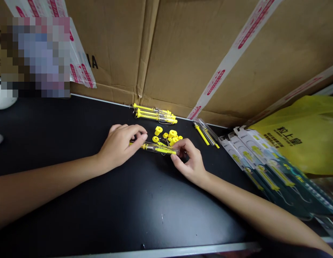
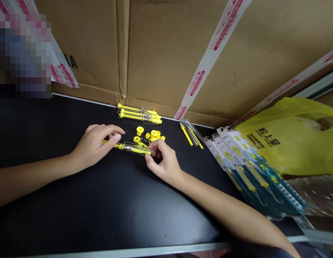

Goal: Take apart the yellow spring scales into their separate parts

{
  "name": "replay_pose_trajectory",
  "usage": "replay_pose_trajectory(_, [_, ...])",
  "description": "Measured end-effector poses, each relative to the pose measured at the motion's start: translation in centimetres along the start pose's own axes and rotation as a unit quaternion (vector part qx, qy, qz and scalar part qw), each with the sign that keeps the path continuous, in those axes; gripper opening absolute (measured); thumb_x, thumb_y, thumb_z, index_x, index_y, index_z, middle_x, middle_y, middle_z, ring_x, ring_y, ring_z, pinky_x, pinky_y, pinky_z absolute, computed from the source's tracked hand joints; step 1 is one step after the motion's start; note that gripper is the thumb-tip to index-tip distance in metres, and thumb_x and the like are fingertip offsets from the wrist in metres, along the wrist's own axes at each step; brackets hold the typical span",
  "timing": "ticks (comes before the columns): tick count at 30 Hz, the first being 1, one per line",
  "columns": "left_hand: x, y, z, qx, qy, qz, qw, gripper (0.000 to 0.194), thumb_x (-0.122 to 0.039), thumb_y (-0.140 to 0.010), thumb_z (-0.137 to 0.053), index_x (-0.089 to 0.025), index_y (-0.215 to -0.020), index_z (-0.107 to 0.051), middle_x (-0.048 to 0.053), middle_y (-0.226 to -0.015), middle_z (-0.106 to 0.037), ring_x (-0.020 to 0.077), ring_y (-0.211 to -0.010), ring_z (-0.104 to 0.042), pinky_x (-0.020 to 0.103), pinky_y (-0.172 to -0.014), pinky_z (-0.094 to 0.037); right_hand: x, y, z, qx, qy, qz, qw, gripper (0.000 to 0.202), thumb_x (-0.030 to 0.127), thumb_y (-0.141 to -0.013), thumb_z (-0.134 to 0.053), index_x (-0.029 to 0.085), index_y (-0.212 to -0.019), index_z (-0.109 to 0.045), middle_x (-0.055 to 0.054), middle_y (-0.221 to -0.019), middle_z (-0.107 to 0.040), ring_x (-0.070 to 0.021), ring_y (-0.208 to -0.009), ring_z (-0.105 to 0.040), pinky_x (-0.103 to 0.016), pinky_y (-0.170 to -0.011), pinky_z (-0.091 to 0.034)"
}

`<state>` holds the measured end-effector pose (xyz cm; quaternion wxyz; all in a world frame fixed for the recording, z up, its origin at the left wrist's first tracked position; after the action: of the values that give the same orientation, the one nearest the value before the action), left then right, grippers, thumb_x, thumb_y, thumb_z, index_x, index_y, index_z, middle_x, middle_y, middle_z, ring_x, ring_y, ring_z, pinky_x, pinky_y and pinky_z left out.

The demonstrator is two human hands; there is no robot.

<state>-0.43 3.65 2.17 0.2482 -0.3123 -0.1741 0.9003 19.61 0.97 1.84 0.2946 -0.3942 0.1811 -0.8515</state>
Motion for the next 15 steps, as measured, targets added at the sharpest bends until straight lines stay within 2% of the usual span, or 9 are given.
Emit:
replay_pose_trajectory(3, [1.6,-0.4,-0.2,-0.013,0.099,0.068,0.993,0.035,-0.039,-0.094,-0.033,-0.019,-0.094,-0.061,0.0,-0.082,-0.065,0.0139,-0.076,-0.059,0.028,-0.073,-0.043,-0.2,0.0,-0.1,0.007,0.005,-0.004,1.0,0.011,0.02,-0.076,-0.056,0.021,-0.084,-0.049,0.002,-0.066,-0.051,-0.0108,-0.056,-0.046,-0.024,-0.051,-0.04])
replay_pose_trajectory(6, [2.1,-0.6,-0.4,-0.014,0.174,0.085,0.981,0.035,-0.039,-0.094,-0.034,-0.017,-0.094,-0.061,0.002,-0.083,-0.064,0.0129,-0.075,-0.058,0.024,-0.068,-0.045,-0.4,0.1,-0.4,0.028,0.014,-0.012,0.999,0.014,0.021,-0.077,-0.058,0.021,-0.089,-0.052,0.0,-0.073,-0.056,-0.0112,-0.058,-0.048,-0.024,-0.053,-0.041])
replay_pose_trajectory(11, [0.8,-0.5,-0.8,0.031,0.198,0.039,0.979,0.025,-0.038,-0.086,-0.052,-0.018,-0.097,-0.061,0.001,-0.085,-0.063,0.011,-0.076,-0.058,0.022,-0.067,-0.045,-0.9,0.2,-0.8,0.056,0.039,-0.034,0.997,0.015,0.025,-0.079,-0.06,0.02,-0.093,-0.056,-0.001,-0.074,-0.059,-0.0119,-0.059,-0.049,-0.025,-0.054,-0.042])
replay_pose_trajectory(15, [0.3,-0.4,-1.3,0.077,0.15,-0.008,0.986,0.03,-0.037,-0.075,-0.066,-0.02,-0.1,-0.062,0.0,-0.086,-0.061,0.0114,-0.075,-0.056,0.023,-0.067,-0.045,-1.2,0.2,-0.9,0.047,0.025,-0.043,0.998,0.016,0.024,-0.08,-0.06,0.021,-0.094,-0.053,-0.001,-0.079,-0.06,-0.0108,-0.058,-0.05,-0.024,-0.054,-0.043])
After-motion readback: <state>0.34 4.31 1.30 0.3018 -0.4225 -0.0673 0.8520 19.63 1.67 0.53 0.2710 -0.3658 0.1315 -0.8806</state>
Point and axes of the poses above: each hand's wrist, its own y-axis away from the middle knuckle, its own z-axis out of the back of the hand, x = y × z, the point moved 5 cm from there along -y, towards the middle knuckle
